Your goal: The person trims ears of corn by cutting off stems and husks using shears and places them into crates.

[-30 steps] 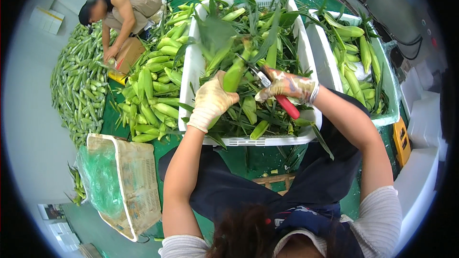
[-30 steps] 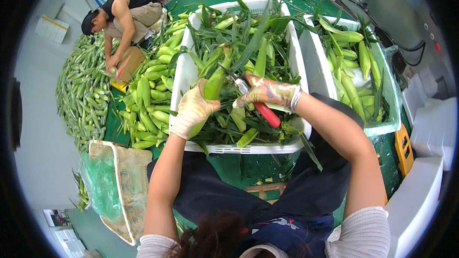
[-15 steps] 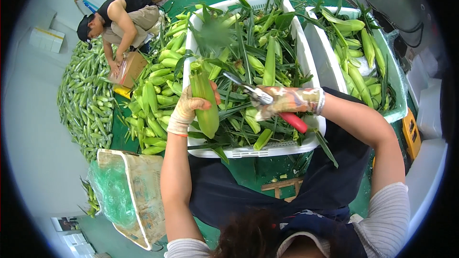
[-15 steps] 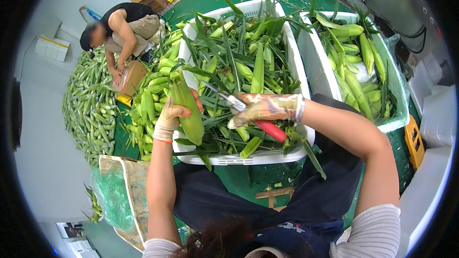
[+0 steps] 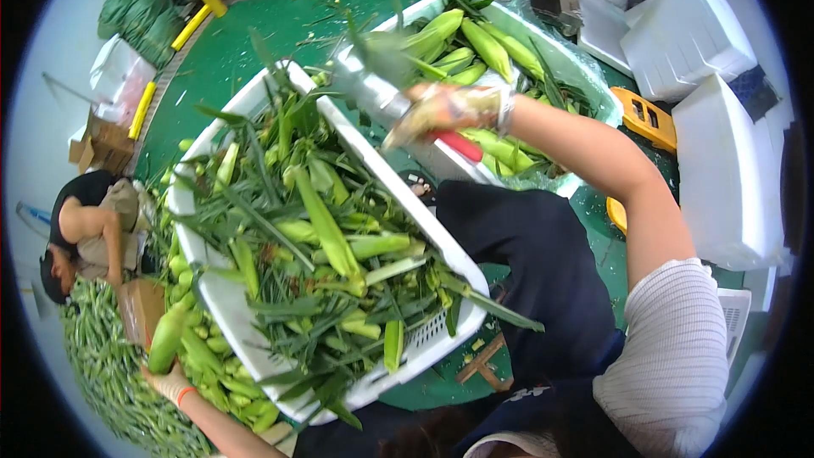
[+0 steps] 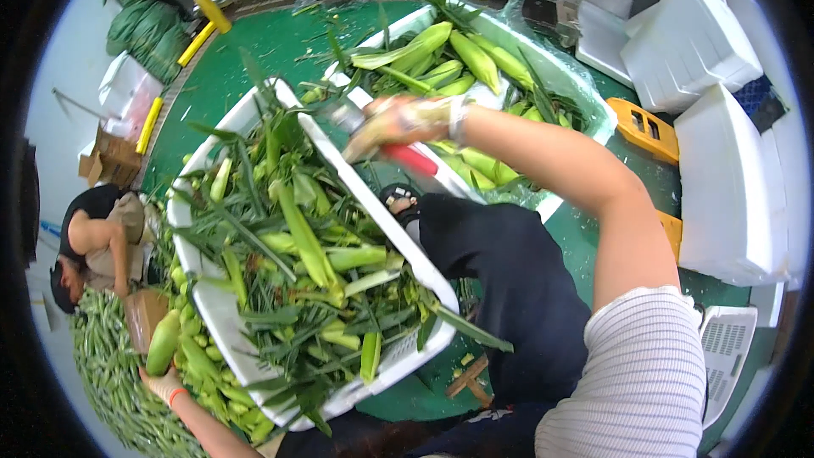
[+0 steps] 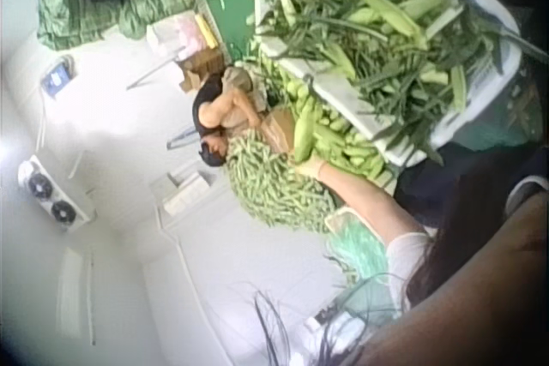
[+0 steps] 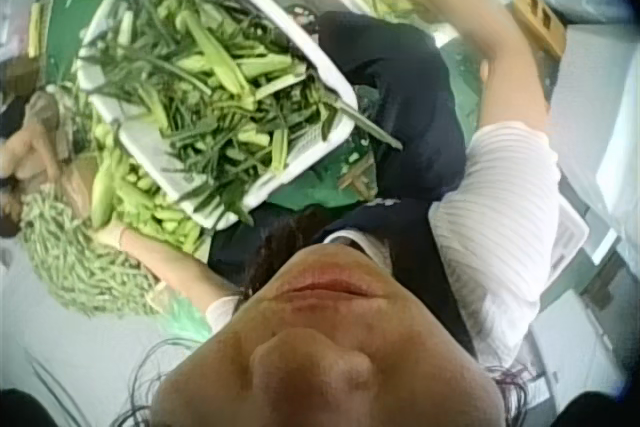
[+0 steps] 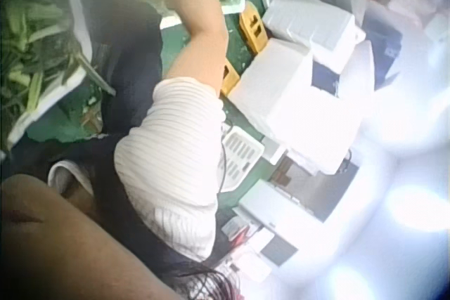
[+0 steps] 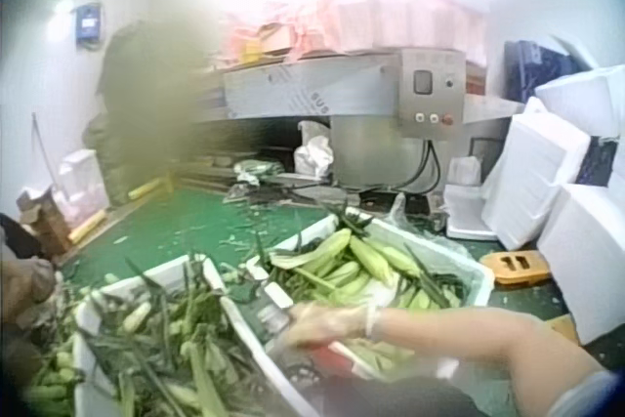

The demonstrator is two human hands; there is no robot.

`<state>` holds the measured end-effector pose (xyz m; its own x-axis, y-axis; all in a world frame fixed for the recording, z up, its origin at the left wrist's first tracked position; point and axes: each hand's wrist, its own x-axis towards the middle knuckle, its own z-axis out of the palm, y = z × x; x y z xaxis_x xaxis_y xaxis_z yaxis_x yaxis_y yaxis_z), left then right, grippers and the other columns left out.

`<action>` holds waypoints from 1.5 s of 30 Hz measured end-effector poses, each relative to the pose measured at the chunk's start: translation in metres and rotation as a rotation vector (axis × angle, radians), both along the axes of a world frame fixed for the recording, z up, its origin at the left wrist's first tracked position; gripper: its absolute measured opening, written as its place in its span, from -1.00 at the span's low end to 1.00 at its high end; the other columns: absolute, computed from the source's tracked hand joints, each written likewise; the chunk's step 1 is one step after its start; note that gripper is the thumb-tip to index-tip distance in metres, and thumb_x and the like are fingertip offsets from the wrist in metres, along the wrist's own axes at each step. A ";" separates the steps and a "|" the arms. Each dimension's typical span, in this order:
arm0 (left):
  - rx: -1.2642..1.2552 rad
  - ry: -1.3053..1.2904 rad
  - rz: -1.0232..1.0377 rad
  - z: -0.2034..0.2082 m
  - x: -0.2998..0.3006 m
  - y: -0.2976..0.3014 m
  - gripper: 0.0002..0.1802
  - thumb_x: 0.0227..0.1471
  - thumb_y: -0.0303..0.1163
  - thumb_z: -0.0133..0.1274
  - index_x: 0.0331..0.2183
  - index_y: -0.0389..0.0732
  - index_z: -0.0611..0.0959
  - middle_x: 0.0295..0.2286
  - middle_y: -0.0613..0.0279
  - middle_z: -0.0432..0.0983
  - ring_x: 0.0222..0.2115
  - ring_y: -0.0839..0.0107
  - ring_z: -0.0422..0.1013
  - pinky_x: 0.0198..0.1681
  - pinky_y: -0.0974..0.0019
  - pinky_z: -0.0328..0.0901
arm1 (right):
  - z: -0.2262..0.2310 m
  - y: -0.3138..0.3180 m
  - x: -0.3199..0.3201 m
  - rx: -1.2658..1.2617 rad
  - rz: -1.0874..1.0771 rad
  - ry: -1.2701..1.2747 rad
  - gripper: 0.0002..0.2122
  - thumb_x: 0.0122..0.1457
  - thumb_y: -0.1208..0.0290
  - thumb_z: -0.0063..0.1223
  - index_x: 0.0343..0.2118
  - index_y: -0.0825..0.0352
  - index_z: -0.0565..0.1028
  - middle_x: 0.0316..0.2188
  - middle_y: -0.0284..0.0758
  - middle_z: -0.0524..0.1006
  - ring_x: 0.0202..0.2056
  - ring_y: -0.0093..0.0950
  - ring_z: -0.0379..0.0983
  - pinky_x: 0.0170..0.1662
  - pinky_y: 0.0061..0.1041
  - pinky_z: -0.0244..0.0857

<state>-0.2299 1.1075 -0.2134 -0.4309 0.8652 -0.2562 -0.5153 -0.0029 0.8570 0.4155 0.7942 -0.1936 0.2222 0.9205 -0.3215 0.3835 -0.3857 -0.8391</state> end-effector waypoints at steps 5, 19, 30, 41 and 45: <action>0.047 -0.357 0.300 -0.063 -0.039 0.099 -0.40 -0.02 -0.22 0.01 -0.01 -0.42 0.35 0.01 -0.14 0.24 0.03 -0.04 0.18 -0.08 -0.21 0.28 | -0.138 -0.040 0.186 -0.348 -0.666 -0.793 -0.64 -0.19 0.19 0.12 -0.40 0.41 0.49 -0.39 -0.02 0.52 -0.35 -0.23 0.49 -0.26 -0.34 0.35; 0.045 0.566 -1.033 0.035 0.185 -0.043 -0.59 0.06 -0.19 0.01 -0.19 -0.35 0.49 -0.45 0.28 0.46 -0.53 0.58 0.34 -0.47 0.59 0.23 | -0.097 -0.113 0.139 0.201 -0.926 -0.310 -0.72 -0.06 0.37 0.07 -0.30 0.40 0.38 -0.47 -0.15 0.49 -0.43 -0.31 0.45 -0.32 -0.34 0.33; -0.072 0.884 -1.152 0.024 0.220 -0.202 -0.67 0.08 -0.33 -0.04 -0.21 -0.41 0.49 -0.47 0.12 0.52 -0.48 0.43 0.45 -0.38 0.44 0.35 | -0.145 -0.066 0.195 -0.244 -0.942 -0.611 -0.34 -0.16 0.13 0.21 -0.08 0.49 0.23 -0.26 -0.01 0.49 -0.21 -0.12 0.46 -0.11 -0.32 0.31; -0.263 0.668 -0.980 -0.017 0.194 -0.176 -0.67 0.06 -0.30 0.01 -0.27 -0.41 0.48 -0.50 0.13 0.47 -0.57 0.47 0.38 -0.50 0.50 0.30 | -0.181 -0.065 0.207 0.045 -1.051 -0.322 -0.61 -0.19 0.16 0.22 -0.40 0.39 0.44 -0.48 -0.14 0.52 -0.44 -0.26 0.45 -0.30 -0.37 0.31; -0.120 0.786 -0.972 0.016 0.219 -0.196 -0.63 0.08 -0.27 0.00 -0.23 -0.43 0.45 -0.48 0.14 0.45 -0.54 0.46 0.36 -0.46 0.48 0.27 | -0.104 -0.125 0.102 0.310 -0.875 0.004 -0.52 -0.18 0.32 0.30 -0.21 0.41 0.33 -0.39 -0.25 0.48 -0.36 -0.48 0.40 -0.30 -0.51 0.31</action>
<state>-0.0105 0.9116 -0.1977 0.2993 0.8994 -0.3187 0.3887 0.1900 0.9015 0.5173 0.6690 -0.2973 0.8779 0.4702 -0.0910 0.0589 -0.2945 -0.9538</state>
